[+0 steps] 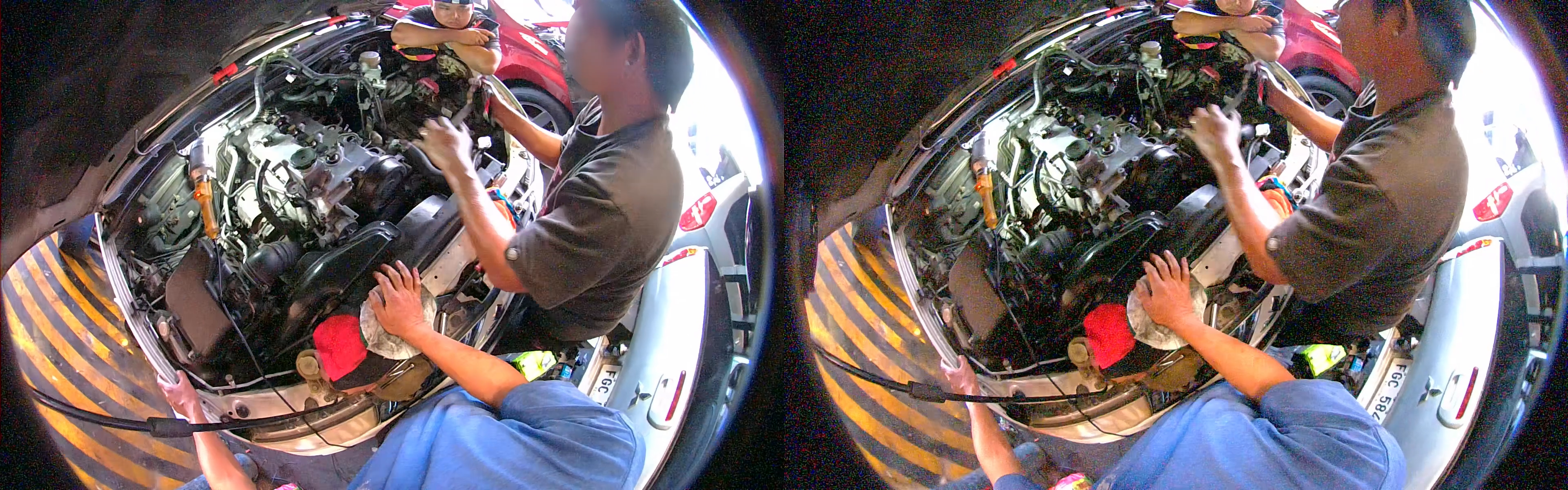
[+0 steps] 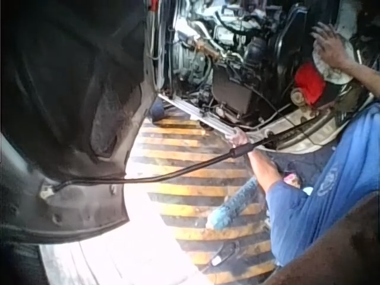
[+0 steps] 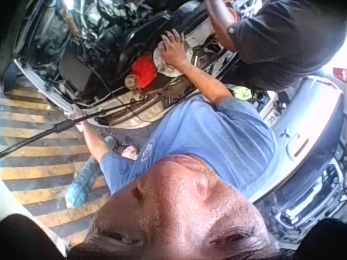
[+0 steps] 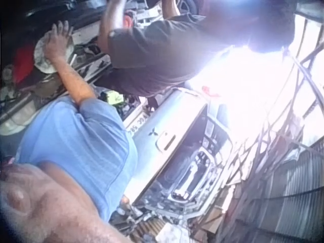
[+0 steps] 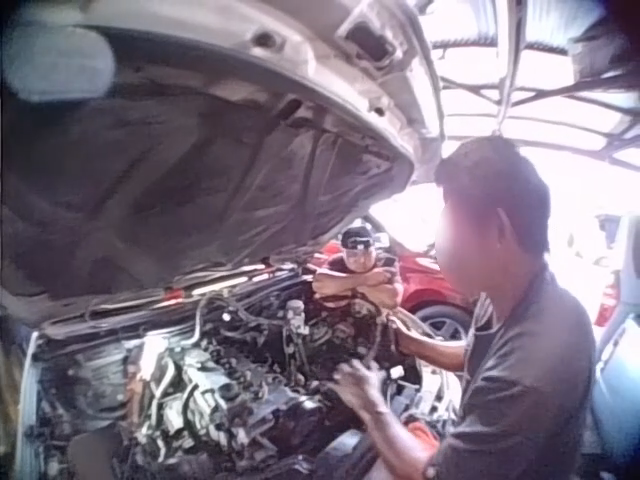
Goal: Repairing and inspecting car engine components in an auto service bay.
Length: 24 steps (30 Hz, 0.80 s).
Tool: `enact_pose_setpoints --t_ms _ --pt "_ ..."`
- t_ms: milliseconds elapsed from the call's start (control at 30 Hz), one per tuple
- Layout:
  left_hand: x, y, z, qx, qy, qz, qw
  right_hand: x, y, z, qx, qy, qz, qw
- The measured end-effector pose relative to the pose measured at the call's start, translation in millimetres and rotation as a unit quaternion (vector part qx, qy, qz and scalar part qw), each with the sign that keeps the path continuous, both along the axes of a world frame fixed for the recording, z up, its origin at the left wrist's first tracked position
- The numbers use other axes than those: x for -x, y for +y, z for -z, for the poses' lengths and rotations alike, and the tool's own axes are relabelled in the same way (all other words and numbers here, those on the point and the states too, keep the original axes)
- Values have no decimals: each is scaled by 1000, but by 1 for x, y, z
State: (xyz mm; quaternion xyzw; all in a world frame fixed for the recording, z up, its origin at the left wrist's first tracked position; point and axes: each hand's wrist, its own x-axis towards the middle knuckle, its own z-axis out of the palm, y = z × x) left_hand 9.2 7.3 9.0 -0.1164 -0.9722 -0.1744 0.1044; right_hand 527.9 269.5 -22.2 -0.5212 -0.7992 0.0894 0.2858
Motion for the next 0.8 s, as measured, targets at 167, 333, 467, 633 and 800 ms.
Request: enact_pose_setpoints --t_ms 167,333,467,633,800 --pt "3 1 1 -1 -6 -2 1000 1 0 0 -1 9 0 1000" --pt "11 -3 10 10 8 9 1000 1 0 -1 -8 14 1 1000" --pt "17 -5 16 11 18 2 1000 2 -1 -5 -1 23 1 1000" --pt "25 -7 26 -12 57 9 998 1 0 -6 22 2 1 1000" --pt "25 -10 25 2 46 25 999 2 -1 -3 12 9 0 1000"
